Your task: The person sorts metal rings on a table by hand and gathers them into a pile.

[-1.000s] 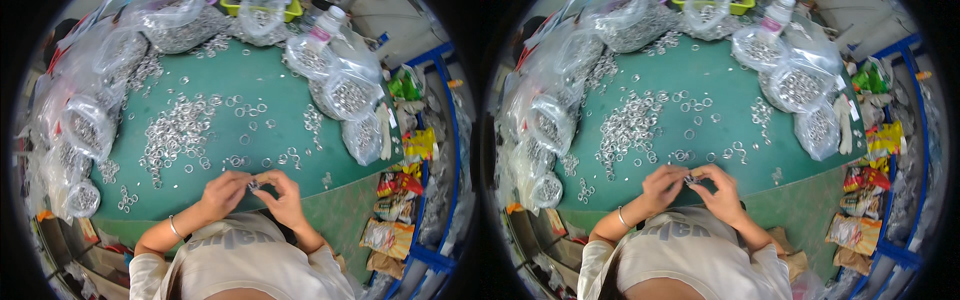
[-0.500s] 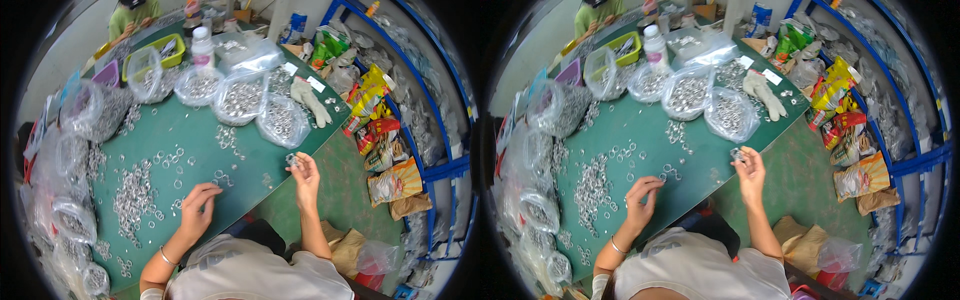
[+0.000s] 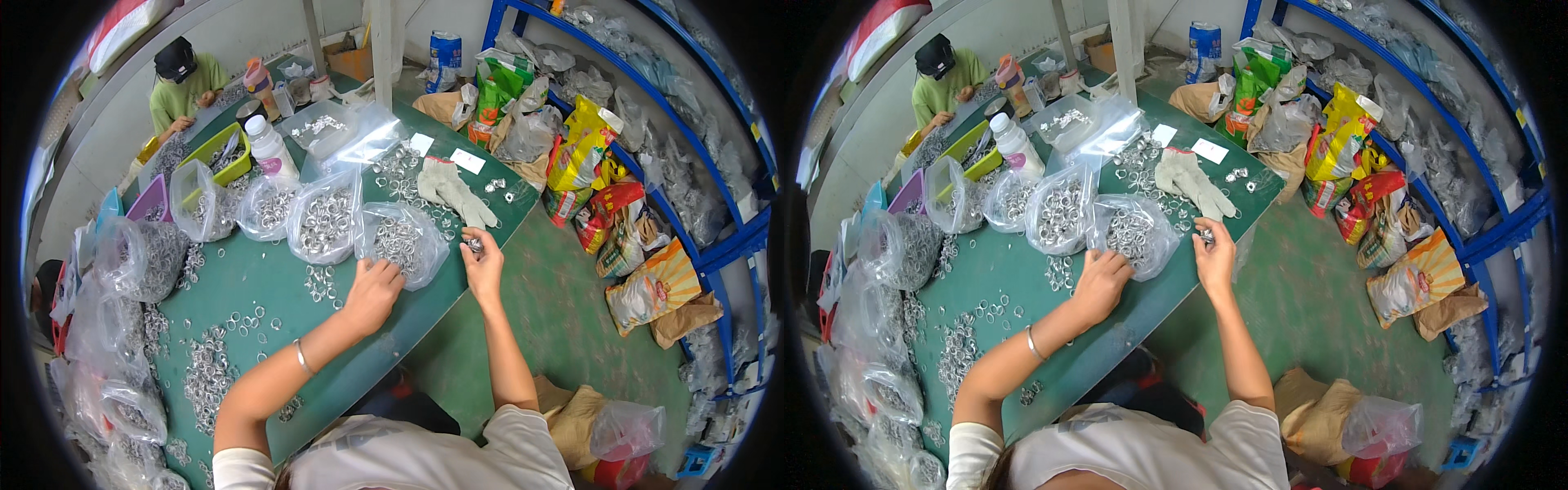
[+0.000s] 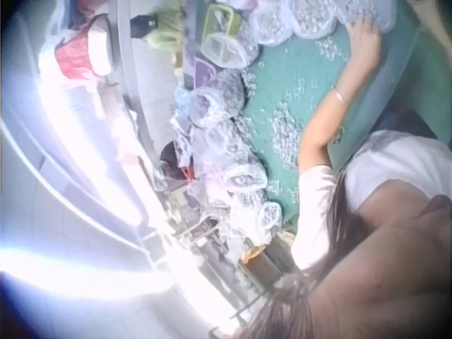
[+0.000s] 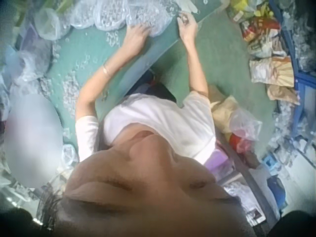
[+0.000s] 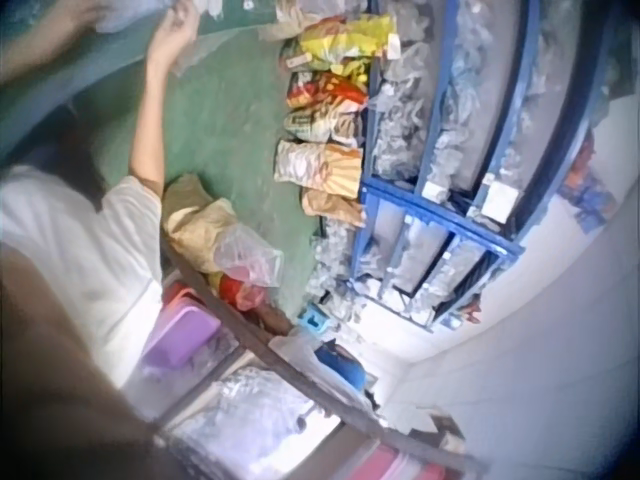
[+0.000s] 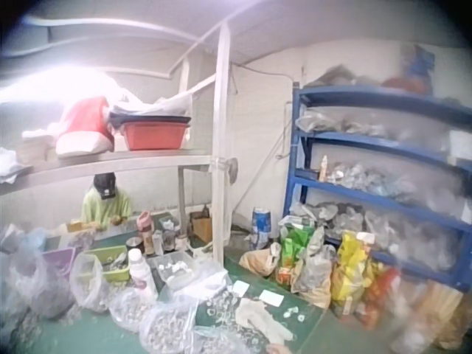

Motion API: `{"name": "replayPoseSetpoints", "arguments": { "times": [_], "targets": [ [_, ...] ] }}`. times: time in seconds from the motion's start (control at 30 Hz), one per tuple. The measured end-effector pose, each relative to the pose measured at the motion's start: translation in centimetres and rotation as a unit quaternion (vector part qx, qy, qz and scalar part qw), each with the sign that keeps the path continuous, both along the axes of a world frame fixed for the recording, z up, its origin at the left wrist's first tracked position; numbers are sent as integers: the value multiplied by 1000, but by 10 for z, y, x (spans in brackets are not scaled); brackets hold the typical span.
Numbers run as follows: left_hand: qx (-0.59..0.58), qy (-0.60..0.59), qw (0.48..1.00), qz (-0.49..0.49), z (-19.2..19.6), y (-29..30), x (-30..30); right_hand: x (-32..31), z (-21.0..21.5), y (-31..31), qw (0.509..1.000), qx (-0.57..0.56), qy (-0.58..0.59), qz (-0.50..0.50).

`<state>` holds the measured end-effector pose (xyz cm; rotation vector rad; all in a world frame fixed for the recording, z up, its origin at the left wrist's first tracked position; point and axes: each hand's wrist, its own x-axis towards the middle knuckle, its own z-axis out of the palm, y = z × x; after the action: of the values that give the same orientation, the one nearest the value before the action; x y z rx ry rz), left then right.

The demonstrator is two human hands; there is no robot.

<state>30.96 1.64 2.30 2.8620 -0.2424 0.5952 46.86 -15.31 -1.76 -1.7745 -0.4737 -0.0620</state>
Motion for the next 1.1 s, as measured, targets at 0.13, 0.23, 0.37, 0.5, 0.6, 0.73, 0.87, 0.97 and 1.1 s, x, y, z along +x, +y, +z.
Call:
{"name": "replayPoseSetpoints", "arguments": {
  "times": [0.13,0.23,0.37,0.5,0.6,0.73,0.87,0.97,1.1],
  "targets": [
    [-57,-60,997,0,1,9,-6,7,1,20,985,-86,-145,14],
    [-76,-56,996,1,4,9,-11,13,-11,25,979,-118,-164,12],
    [-90,-37,995,-1,4,10,-15,10,-3,23,998,46,34,28],
    [-103,-36,994,1,12,2,-14,0,31,8,904,265,305,138],
    [-100,-30,995,3,13,6,-17,-9,46,2,852,330,369,172],
    [-327,-32,943,45,27,-3,-27,-38,70,8,826,321,403,229],
    [-643,37,760,80,42,-13,-38,-76,78,32,835,260,374,309],
    [-610,24,782,126,45,-2,-62,-100,83,54,855,206,342,330],
    [-574,-32,792,203,49,11,-95,-123,78,79,884,163,249,360]
  ]
}}
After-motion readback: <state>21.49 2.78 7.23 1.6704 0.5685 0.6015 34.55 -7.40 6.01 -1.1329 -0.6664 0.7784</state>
